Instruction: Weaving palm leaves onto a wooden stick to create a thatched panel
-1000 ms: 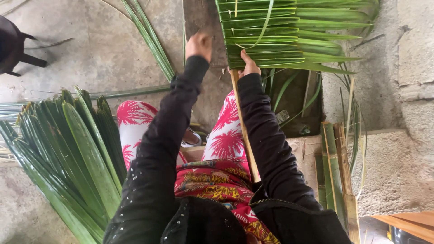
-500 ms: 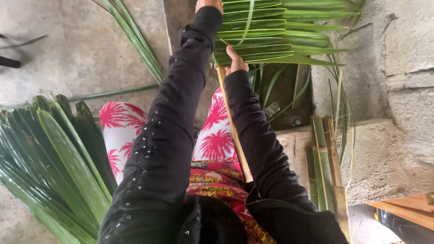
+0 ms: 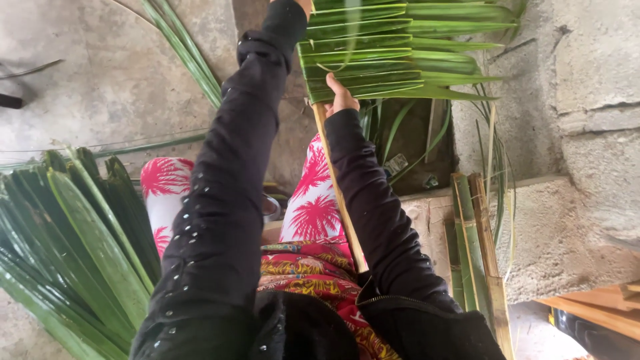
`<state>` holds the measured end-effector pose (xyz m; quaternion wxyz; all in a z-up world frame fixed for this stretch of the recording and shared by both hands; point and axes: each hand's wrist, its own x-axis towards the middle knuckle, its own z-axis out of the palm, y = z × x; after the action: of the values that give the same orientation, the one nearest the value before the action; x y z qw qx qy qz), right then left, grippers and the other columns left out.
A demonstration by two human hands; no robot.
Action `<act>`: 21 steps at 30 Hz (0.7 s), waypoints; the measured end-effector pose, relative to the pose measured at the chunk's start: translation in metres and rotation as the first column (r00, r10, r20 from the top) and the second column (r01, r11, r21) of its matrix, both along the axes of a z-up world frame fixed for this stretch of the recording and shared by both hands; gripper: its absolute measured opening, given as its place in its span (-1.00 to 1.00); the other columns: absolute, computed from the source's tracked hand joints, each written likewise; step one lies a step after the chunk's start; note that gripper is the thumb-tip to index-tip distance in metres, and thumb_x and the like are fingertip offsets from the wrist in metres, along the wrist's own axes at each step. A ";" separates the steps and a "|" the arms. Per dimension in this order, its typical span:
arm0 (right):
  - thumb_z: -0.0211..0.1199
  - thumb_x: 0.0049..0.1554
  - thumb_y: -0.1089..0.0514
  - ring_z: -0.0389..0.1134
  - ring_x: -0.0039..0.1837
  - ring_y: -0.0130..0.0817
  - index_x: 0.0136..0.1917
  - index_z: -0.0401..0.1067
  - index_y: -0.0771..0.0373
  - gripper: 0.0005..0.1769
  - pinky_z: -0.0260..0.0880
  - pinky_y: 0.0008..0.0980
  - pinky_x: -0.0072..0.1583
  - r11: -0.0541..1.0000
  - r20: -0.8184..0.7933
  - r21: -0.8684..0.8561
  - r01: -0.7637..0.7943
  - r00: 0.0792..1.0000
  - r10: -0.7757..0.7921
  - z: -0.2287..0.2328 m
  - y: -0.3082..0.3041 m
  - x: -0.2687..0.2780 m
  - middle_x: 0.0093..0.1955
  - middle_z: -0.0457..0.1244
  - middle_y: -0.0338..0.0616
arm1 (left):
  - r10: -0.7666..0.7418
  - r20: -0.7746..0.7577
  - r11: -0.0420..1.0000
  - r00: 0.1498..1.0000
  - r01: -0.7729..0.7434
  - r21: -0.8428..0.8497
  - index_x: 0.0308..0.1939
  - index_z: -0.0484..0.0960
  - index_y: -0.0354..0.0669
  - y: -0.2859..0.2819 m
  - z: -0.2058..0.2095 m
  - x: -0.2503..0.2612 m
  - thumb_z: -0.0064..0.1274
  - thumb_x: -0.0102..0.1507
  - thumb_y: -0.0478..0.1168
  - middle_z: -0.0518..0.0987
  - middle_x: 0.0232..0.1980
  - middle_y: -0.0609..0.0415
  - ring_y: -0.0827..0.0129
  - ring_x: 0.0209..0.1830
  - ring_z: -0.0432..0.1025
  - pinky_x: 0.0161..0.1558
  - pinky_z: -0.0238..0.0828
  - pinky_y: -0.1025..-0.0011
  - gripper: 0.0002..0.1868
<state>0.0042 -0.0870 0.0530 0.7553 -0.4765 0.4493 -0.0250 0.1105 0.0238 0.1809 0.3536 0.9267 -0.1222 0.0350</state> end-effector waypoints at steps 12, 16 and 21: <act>0.41 -0.01 0.25 0.42 -0.16 0.00 0.02 0.48 0.58 -0.61 0.53 -0.14 -0.17 0.962 0.255 0.272 -0.030 0.966 -0.042 -0.063 -0.028 0.006 -0.08 0.36 0.25 | -0.064 0.154 0.996 0.986 0.073 -0.053 -0.56 0.61 -0.30 0.006 -0.104 -0.023 0.07 0.05 -0.45 0.62 -0.56 -0.10 0.11 -0.65 0.53 -0.54 0.56 0.32 -0.91; 0.44 -0.05 0.36 0.44 -0.09 -0.05 0.04 0.47 0.61 -0.61 0.56 -0.23 -0.03 0.958 0.182 0.274 0.079 0.974 -0.133 -0.051 -0.026 0.006 0.01 0.36 0.24 | -0.002 0.090 0.996 0.996 0.010 -0.092 -0.55 0.66 -0.21 0.003 -0.105 -0.032 0.10 0.03 -0.44 0.65 -0.54 -0.05 0.14 -0.63 0.54 -0.49 0.56 0.28 -0.90; 0.49 -0.06 0.29 0.44 0.05 -0.12 0.07 0.56 0.44 -0.60 0.52 -0.19 0.10 0.972 0.256 0.234 0.008 0.964 -0.070 -0.091 -0.033 0.016 0.11 0.40 0.10 | 0.011 0.186 0.990 0.982 0.016 -0.139 -0.58 0.63 -0.19 -0.001 -0.119 -0.039 0.15 -0.01 -0.40 0.61 -0.59 0.04 0.14 -0.67 0.48 -0.52 0.48 0.26 -0.93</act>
<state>0.0202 -0.1198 -0.0382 0.8576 -0.3691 0.3548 -0.0505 0.0716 0.0228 0.0620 0.4046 0.8922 -0.1531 0.1296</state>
